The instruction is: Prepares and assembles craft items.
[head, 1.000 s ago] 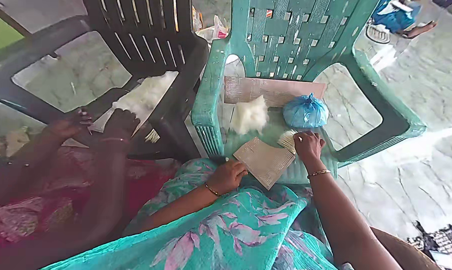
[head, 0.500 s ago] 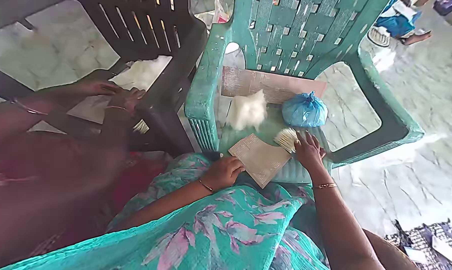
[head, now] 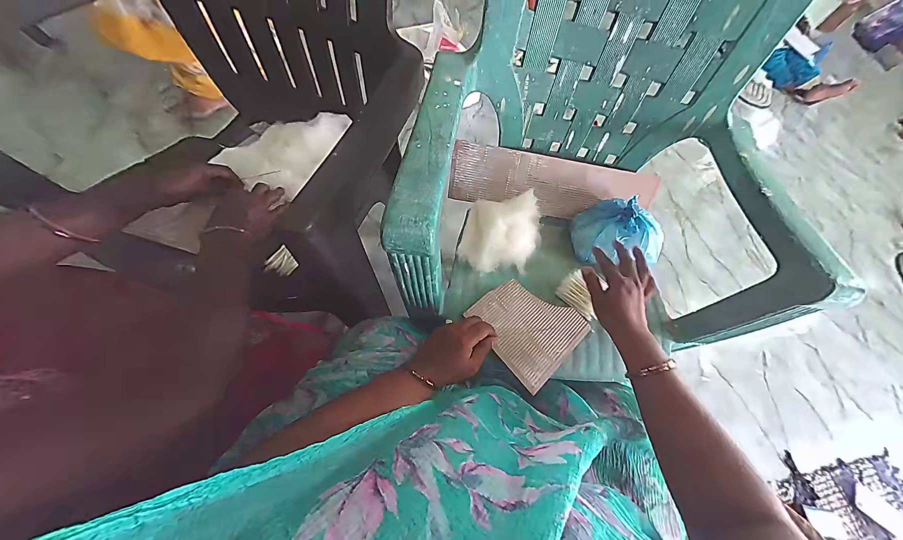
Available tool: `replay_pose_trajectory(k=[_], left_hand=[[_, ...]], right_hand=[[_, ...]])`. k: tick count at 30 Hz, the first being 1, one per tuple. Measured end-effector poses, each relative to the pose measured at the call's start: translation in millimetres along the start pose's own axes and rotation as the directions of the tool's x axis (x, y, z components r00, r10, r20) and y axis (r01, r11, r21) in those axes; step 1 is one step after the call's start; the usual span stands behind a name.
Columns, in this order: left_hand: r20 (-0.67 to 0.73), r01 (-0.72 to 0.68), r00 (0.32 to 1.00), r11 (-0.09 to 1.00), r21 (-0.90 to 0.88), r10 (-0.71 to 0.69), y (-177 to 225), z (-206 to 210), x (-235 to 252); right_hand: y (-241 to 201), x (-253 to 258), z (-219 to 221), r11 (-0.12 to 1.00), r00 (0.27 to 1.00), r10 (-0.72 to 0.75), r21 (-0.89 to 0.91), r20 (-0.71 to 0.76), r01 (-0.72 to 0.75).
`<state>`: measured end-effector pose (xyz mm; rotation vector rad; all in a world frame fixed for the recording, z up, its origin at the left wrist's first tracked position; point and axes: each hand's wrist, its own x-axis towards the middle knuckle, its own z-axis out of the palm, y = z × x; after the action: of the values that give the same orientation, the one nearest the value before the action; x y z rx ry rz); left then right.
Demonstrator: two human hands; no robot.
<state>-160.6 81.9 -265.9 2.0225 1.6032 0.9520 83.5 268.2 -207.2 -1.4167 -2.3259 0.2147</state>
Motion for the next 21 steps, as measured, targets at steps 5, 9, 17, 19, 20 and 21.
replay_pose_trajectory(k=[5,9,17,19,20,21], left_hand=[[-0.029,0.058,0.998,0.995,-0.077,-0.060,2,-4,2],[-0.034,0.062,0.997,0.994,-0.095,-0.066,3,-5,2],[-0.036,0.075,0.996,0.990,-0.120,-0.080,0,-6,5],[-0.040,0.078,0.996,0.989,-0.127,-0.083,0,-6,5],[-0.044,0.077,0.996,0.989,-0.129,-0.083,-1,-5,5],[-0.050,0.072,0.996,0.989,-0.128,-0.079,-2,-4,5]], right_hand=[[-44,40,31,0.928,0.928,-0.372,0.048,0.023,0.370],[-56,62,61,0.885,0.884,-0.466,0.011,0.036,0.466],[-43,68,86,0.909,0.919,-0.395,0.144,-0.006,0.391],[-40,60,81,0.905,0.920,-0.391,0.195,0.037,0.377],[-38,55,78,0.898,0.916,-0.399,0.220,0.049,0.380],[-35,50,75,0.888,0.910,-0.412,0.246,0.049,0.389]])
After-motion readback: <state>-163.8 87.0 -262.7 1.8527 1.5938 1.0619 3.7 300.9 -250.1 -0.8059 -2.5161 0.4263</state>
